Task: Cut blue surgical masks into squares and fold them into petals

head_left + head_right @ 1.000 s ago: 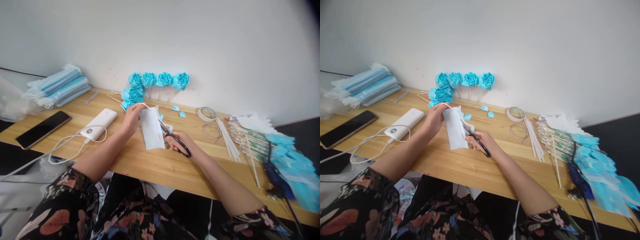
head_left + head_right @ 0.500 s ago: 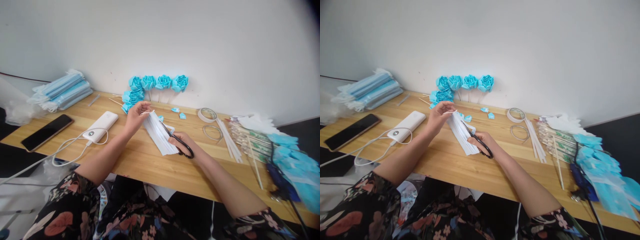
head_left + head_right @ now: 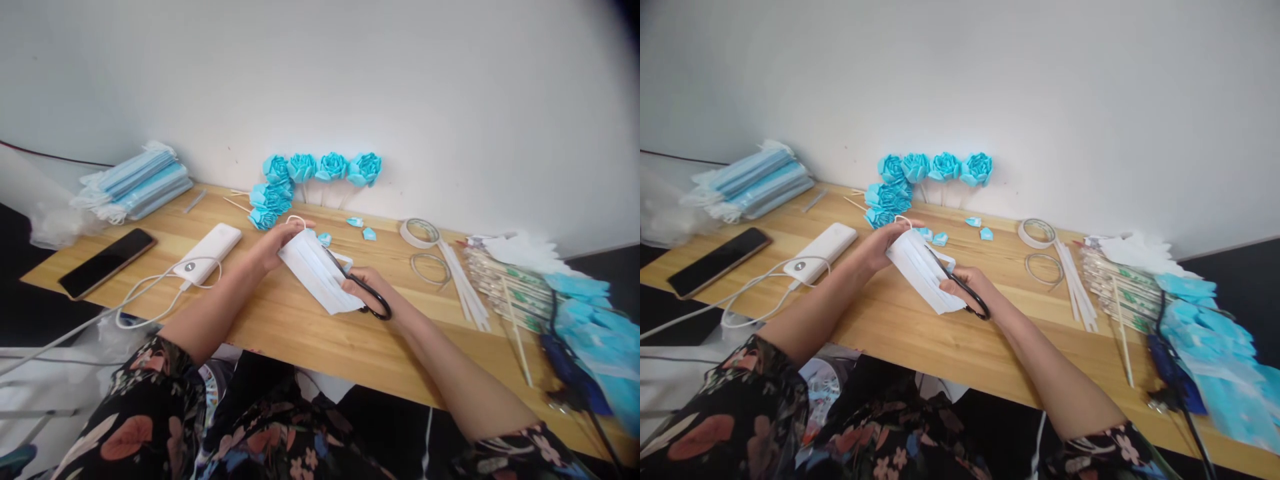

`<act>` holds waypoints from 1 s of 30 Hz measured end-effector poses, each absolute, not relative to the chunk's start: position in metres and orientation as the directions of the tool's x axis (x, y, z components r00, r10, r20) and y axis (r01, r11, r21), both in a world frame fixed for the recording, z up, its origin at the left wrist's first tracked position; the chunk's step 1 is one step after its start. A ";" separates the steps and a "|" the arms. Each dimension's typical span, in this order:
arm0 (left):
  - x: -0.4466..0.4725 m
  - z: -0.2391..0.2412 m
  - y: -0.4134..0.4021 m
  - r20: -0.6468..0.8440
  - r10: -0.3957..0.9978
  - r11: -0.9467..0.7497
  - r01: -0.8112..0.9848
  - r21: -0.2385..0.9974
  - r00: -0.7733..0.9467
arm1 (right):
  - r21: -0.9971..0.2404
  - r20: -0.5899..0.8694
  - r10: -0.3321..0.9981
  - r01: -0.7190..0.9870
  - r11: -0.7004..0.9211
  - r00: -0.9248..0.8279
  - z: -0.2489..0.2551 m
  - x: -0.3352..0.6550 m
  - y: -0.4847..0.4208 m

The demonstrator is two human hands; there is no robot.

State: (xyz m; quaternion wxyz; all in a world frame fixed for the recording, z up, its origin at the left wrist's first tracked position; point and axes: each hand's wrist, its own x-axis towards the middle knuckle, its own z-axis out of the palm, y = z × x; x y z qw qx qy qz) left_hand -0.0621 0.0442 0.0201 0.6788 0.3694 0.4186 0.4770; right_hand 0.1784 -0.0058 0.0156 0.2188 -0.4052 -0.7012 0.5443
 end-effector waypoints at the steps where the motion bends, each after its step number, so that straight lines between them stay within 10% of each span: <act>1: -0.060 0.018 0.044 -0.270 0.936 0.339 -0.371 0.865 0.226 | -0.945 -0.120 0.805 0.315 0.087 -0.581 0.014 0.179 -0.005; 9: -0.041 0.020 0.030 -0.104 0.941 0.290 -0.606 0.741 0.322 | -0.984 -0.051 0.898 0.174 0.029 -0.438 0.013 0.176 -0.005; 30: -0.013 0.013 0.001 -0.194 0.970 0.237 -0.392 0.889 0.146 | -0.948 0.001 0.855 0.271 0.166 -0.519 0.020 0.173 -0.007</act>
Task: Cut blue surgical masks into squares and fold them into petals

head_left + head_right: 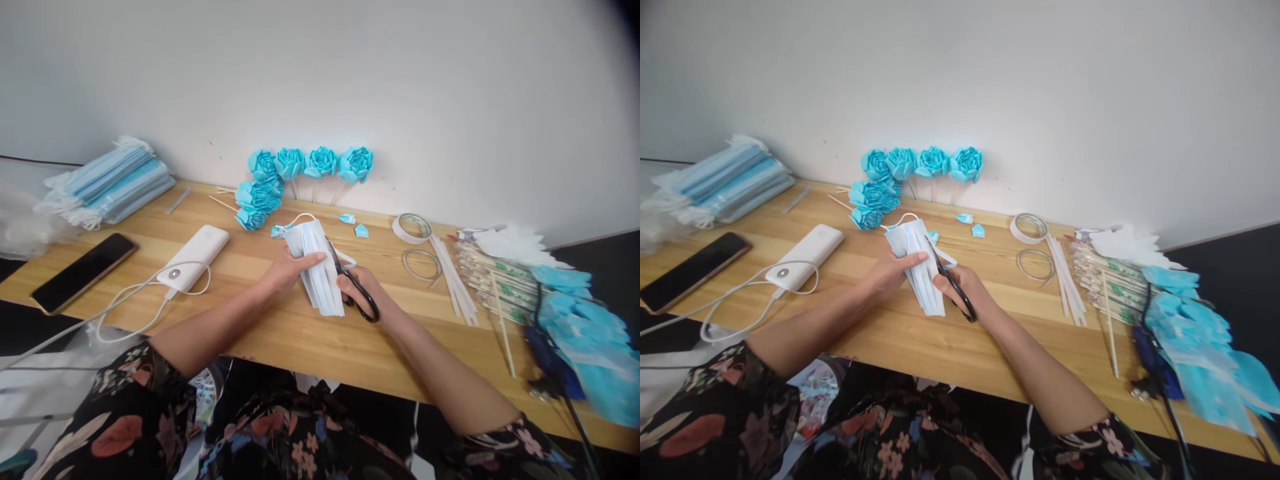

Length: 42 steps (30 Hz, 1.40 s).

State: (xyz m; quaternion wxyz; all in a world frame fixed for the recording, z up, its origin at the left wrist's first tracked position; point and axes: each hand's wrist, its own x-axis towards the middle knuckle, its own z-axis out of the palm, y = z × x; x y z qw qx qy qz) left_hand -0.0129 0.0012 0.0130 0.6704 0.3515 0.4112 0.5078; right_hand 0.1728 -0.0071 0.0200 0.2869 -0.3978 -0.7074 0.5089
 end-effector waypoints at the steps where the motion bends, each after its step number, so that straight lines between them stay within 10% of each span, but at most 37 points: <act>1: -0.012 0.013 0.000 -0.190 0.971 0.233 -0.385 0.893 0.146 | -0.945 0.012 0.854 0.274 0.180 -0.520 0.019 0.173 -0.007; 42: -0.013 0.014 -0.001 -0.093 0.991 0.124 -0.445 0.887 0.091 | -0.938 -0.006 0.896 0.313 0.149 -0.444 0.032 0.168 -0.011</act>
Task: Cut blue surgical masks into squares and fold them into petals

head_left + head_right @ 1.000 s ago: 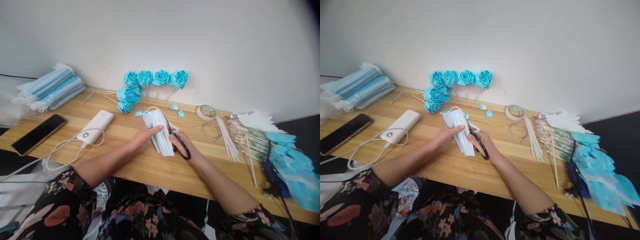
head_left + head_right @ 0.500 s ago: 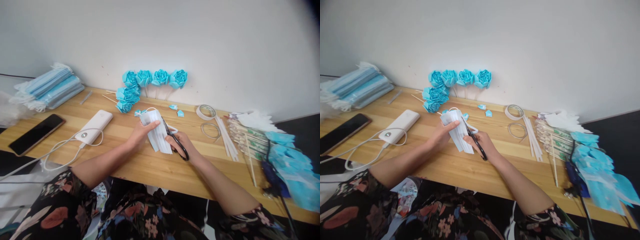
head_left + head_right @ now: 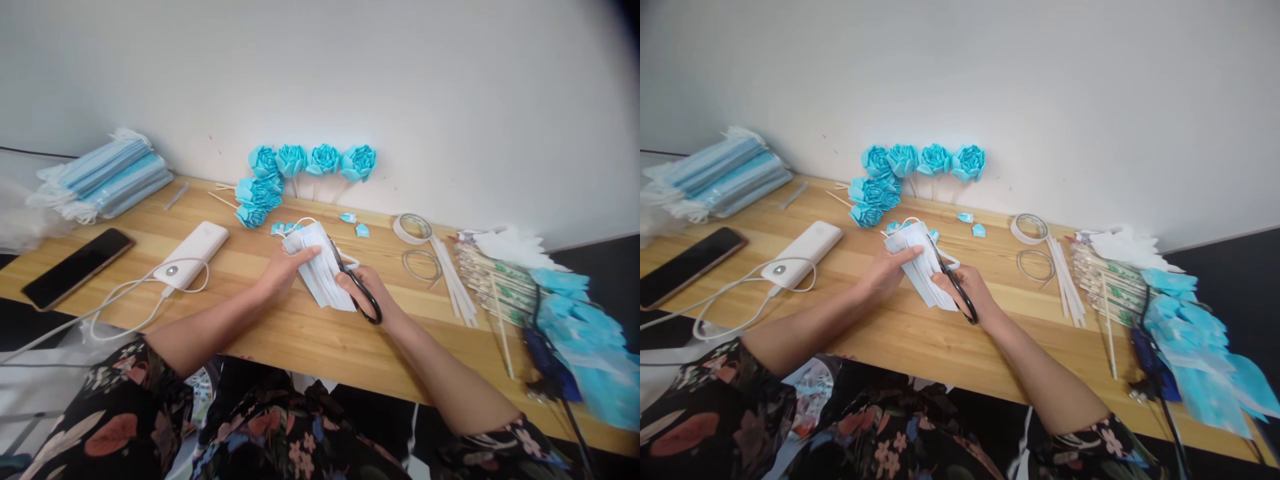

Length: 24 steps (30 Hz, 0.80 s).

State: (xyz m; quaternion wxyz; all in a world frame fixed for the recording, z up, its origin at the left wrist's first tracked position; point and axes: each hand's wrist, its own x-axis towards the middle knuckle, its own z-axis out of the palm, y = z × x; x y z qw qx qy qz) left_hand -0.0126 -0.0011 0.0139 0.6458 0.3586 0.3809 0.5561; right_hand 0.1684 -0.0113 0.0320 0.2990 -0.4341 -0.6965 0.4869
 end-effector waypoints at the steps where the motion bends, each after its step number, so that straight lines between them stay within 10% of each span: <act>1: -0.013 0.013 -0.001 -0.091 0.992 0.121 -0.444 0.888 0.089 | -0.936 -0.011 0.898 0.320 0.146 -0.441 0.031 0.169 -0.011; 24: -0.012 0.011 0.000 -0.113 0.992 0.126 -0.458 0.880 0.056 | -0.935 -0.066 0.920 0.346 0.079 -0.387 0.030 0.171 -0.010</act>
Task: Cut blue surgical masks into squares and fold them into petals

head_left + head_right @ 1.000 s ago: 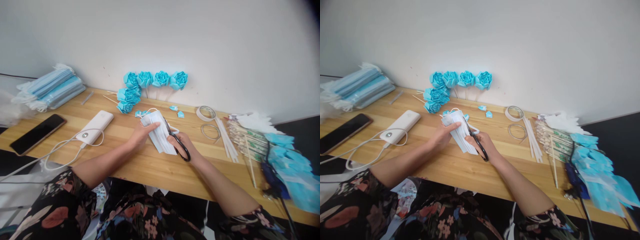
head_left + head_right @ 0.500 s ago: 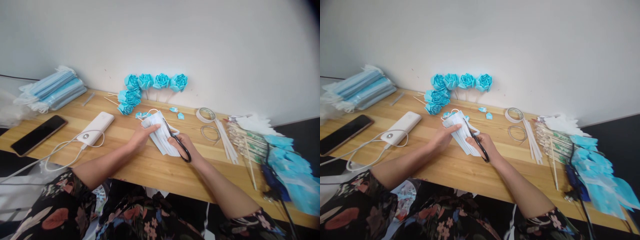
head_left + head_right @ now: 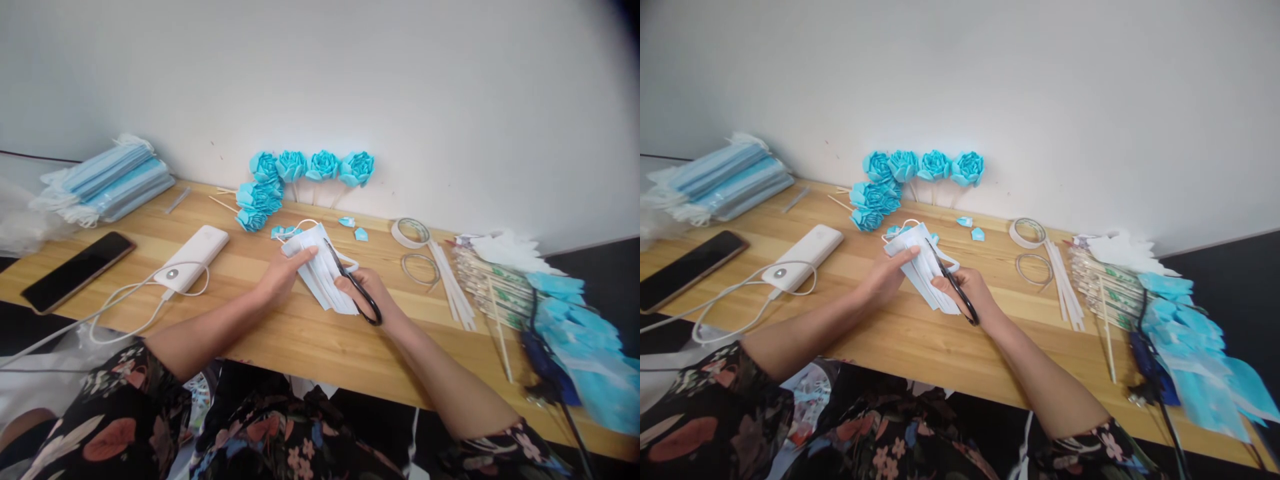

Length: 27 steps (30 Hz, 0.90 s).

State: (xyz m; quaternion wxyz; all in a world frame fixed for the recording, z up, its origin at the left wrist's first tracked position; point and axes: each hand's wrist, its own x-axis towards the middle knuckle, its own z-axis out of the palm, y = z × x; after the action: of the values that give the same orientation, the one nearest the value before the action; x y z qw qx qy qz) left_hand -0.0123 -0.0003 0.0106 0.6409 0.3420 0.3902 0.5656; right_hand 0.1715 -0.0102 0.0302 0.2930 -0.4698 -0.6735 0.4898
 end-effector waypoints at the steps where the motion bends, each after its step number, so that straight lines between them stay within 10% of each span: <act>1: -0.012 0.010 0.000 -0.107 0.993 0.120 -0.456 0.882 0.055 | -0.933 -0.070 0.921 0.352 0.077 -0.384 0.030 0.172 -0.010; 27: -0.017 0.012 0.004 -0.146 0.989 0.129 -0.474 0.871 0.001 | -0.954 -0.147 0.914 0.298 -0.030 -0.378 0.026 0.167 -0.012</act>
State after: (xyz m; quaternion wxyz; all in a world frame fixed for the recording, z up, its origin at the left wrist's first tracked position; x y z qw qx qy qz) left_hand -0.0165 0.0038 0.0119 0.6323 0.3171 0.4059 0.5787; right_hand 0.1668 -0.0125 0.0262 0.2874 -0.4776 -0.6343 0.5357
